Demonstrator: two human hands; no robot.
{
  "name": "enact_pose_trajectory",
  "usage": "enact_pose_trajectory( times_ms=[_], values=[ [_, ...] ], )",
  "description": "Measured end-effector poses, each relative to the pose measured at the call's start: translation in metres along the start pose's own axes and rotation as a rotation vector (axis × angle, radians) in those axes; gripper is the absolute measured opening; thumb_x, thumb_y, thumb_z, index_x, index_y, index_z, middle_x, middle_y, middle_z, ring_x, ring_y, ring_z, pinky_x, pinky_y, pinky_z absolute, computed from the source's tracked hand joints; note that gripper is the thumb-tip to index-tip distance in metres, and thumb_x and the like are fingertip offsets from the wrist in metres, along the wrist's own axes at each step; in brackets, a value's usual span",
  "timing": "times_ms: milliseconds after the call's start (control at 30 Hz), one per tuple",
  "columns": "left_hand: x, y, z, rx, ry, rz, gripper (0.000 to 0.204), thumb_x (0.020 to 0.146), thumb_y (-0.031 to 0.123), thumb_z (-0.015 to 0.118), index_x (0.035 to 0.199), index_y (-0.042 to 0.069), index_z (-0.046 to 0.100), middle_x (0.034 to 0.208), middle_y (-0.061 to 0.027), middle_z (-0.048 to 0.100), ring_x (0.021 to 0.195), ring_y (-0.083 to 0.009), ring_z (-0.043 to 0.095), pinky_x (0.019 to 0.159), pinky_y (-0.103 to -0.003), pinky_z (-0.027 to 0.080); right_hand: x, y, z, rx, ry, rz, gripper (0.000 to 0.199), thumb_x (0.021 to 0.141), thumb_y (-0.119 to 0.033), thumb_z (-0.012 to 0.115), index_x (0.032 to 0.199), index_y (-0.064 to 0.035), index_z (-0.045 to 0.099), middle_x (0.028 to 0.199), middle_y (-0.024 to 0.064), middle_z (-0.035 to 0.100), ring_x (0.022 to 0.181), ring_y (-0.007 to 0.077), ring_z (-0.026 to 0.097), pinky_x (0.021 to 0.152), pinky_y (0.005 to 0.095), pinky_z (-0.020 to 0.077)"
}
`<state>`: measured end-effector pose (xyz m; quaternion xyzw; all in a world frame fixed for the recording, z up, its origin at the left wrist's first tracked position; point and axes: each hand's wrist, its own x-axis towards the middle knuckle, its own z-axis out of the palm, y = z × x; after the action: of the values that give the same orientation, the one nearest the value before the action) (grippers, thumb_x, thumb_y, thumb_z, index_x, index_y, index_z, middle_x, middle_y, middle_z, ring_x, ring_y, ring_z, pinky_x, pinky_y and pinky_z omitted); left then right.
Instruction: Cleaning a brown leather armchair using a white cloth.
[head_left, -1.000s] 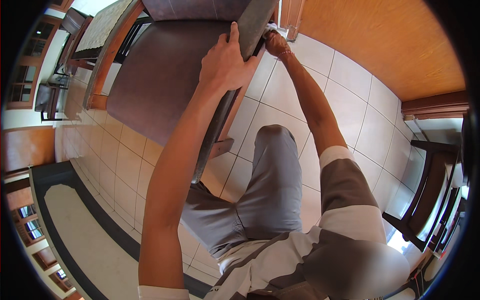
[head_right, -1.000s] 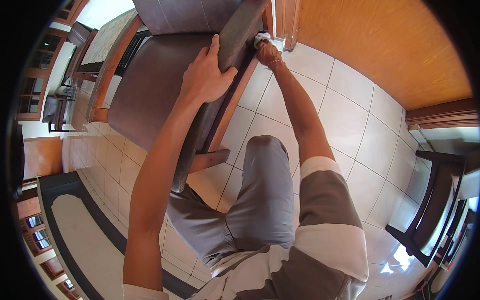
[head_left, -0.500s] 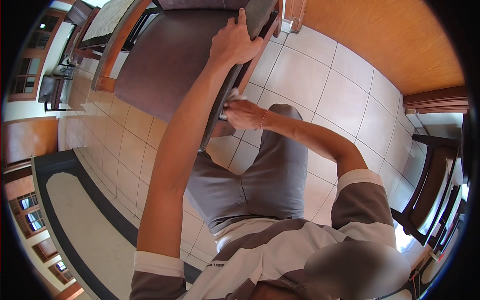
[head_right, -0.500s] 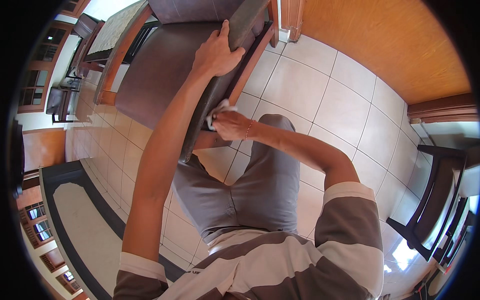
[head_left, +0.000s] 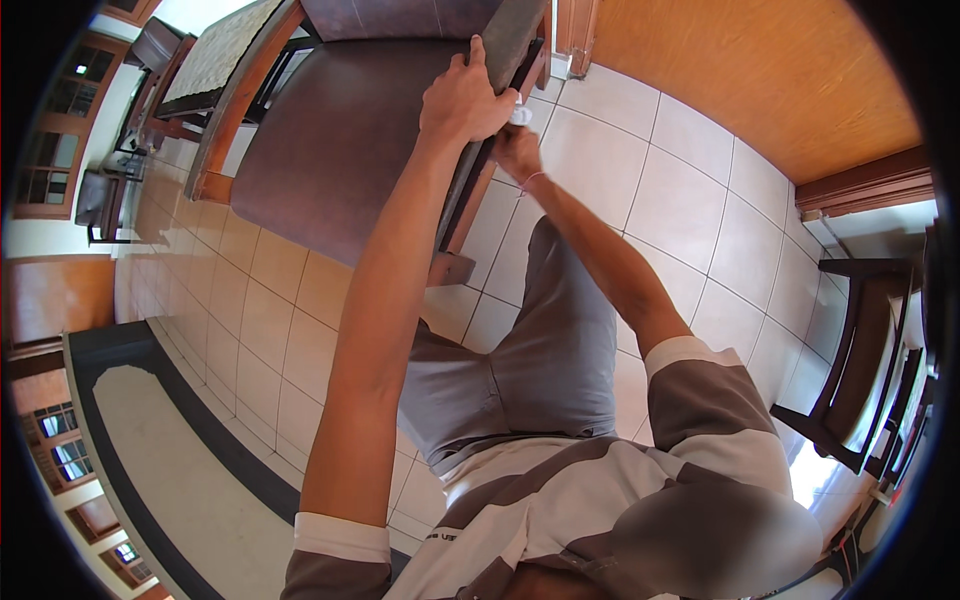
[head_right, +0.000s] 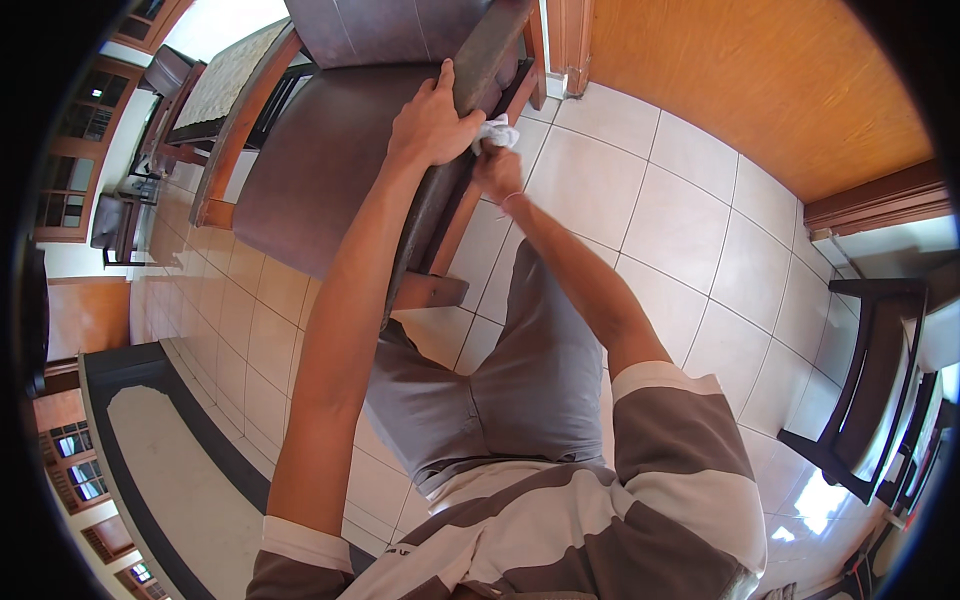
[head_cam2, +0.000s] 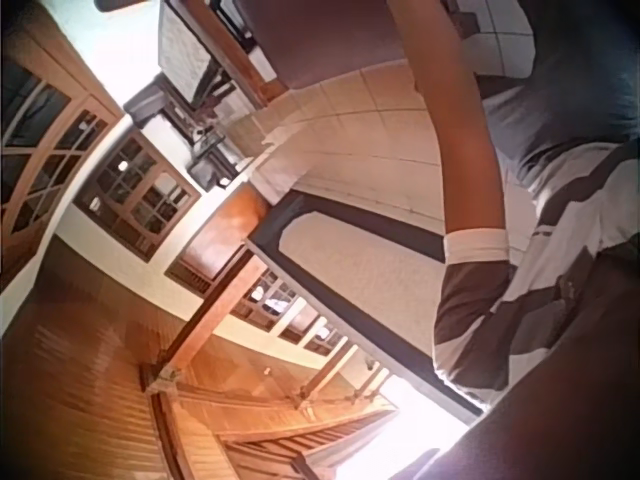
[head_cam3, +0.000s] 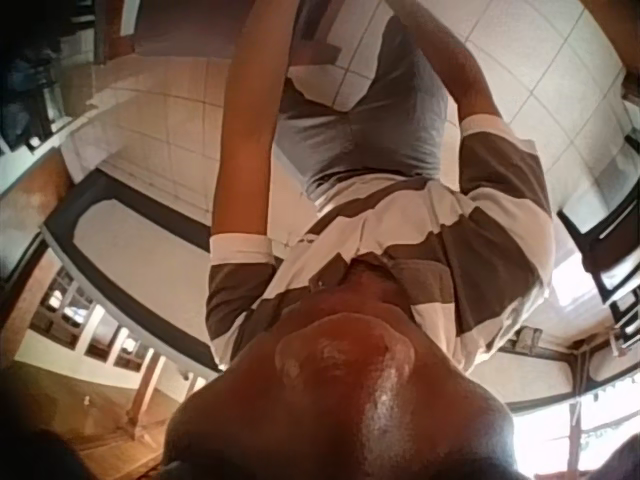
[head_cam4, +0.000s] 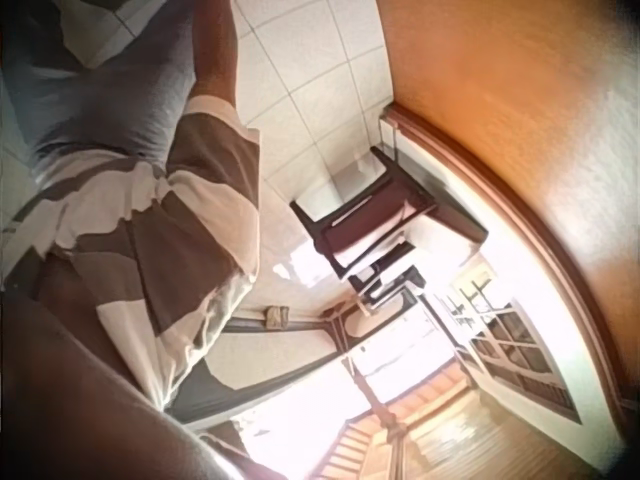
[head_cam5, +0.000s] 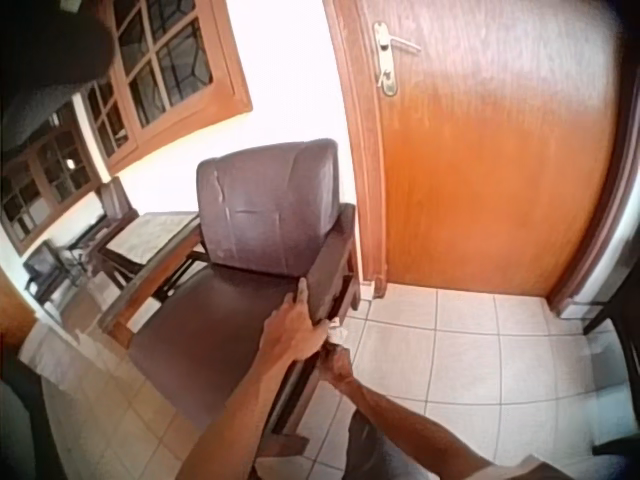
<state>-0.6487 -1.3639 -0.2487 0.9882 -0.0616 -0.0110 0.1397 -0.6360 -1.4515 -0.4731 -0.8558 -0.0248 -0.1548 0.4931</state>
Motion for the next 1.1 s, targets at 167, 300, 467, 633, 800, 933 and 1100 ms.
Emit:
enact_pose_trajectory(
  times_ms=[167, 300, 467, 633, 800, 933, 1100],
  values=[
    [0.001, 0.001, -0.001, -0.008, -0.003, 0.003, 0.096, 0.087, 0.042, 0.065, 0.164, 0.008, 0.02, 0.145, -0.022, 0.053, 0.123, -0.0443, 0.062, 0.104, -0.049, 0.052, -0.177, -0.088, 0.04, 0.425, -0.147, 0.207, 0.059, 0.11, -0.022, 0.035, 0.161, 0.0018, 0.02, 0.166, 0.0352, 0.005, 0.155, 0.0507, 0.007, 0.128, 0.0463, 0.0193],
    [0.0, 0.001, -0.002, -0.017, -0.034, -0.007, 0.096, 0.087, 0.041, 0.065, 0.164, 0.007, 0.02, 0.145, -0.0231, 0.053, 0.123, -0.0449, 0.062, 0.104, -0.049, 0.052, -0.215, -0.113, 0.036, 0.554, -0.341, 0.449, 0.059, 0.113, -0.029, 0.026, 0.165, -0.0066, 0.012, 0.169, 0.0292, -0.01, 0.157, 0.0451, -0.004, 0.128, 0.0437, 0.0152],
    [0.0, 0.003, -0.004, -0.039, -0.021, -0.014, 0.096, 0.087, 0.04, 0.065, 0.164, 0.006, 0.02, 0.145, -0.025, 0.053, 0.122, -0.0453, 0.062, 0.103, -0.05, 0.052, -0.123, -0.065, 0.045, 0.668, -0.214, 0.706, 0.064, 0.113, -0.049, 0.017, 0.167, -0.0206, -0.001, 0.171, 0.0244, -0.006, 0.159, 0.0397, 0.004, 0.128, 0.0422, 0.0158],
    [-0.001, 0.004, -0.007, -0.041, -0.039, -0.007, 0.097, 0.086, 0.039, 0.066, 0.163, 0.004, 0.019, 0.144, -0.026, 0.053, 0.12, -0.0457, 0.063, 0.102, -0.05, 0.053, 0.02, 0.064, 0.079, 1.048, -0.068, 0.76, 0.073, 0.11, -0.06, 0.019, 0.154, -0.0061, 0.04, 0.14, 0.0182, 0.06, 0.13, 0.0338, 0.059, 0.107, 0.0407, 0.0495],
    [0.001, 0.0, -0.004, -0.082, -0.057, 0.009, 0.097, 0.085, 0.037, 0.066, 0.163, 0.002, 0.02, 0.141, -0.0276, 0.054, 0.12, -0.0451, 0.063, 0.101, -0.05, 0.053, 0.174, 0.18, 0.085, 0.976, 0.155, 0.467, 0.077, 0.111, -0.056, 0.018, 0.134, 0.0013, 0.064, 0.126, 0.0166, 0.071, 0.118, 0.0281, 0.068, 0.103, 0.0382, 0.0526],
    [0.001, -0.005, 0.001, -0.08, 0.007, 0.047, 0.094, 0.085, 0.037, 0.064, 0.161, -0.001, 0.023, 0.134, -0.0283, 0.057, 0.117, -0.0452, 0.064, 0.1, -0.05, 0.054, 0.246, 0.243, 0.074, 0.984, 0.071, 0.533, 0.058, 0.111, -0.045, 0.037, 0.138, 0.0008, 0.06, 0.132, 0.0143, 0.068, 0.118, 0.0268, 0.066, 0.105, 0.039, 0.0521],
    [0.0, -0.004, 0.004, -0.041, 0.046, 0.063, 0.096, 0.083, 0.039, 0.064, 0.16, -0.002, 0.026, 0.132, -0.0277, 0.06, 0.114, -0.045, 0.066, 0.102, -0.048, 0.053, 0.168, 0.226, 0.115, 0.682, 0.208, 0.454, 0.072, 0.109, -0.054, 0.031, 0.122, 0.0057, 0.068, 0.109, 0.0237, 0.075, 0.105, 0.0402, 0.072, 0.088, 0.0448, 0.0551]
  ],
)
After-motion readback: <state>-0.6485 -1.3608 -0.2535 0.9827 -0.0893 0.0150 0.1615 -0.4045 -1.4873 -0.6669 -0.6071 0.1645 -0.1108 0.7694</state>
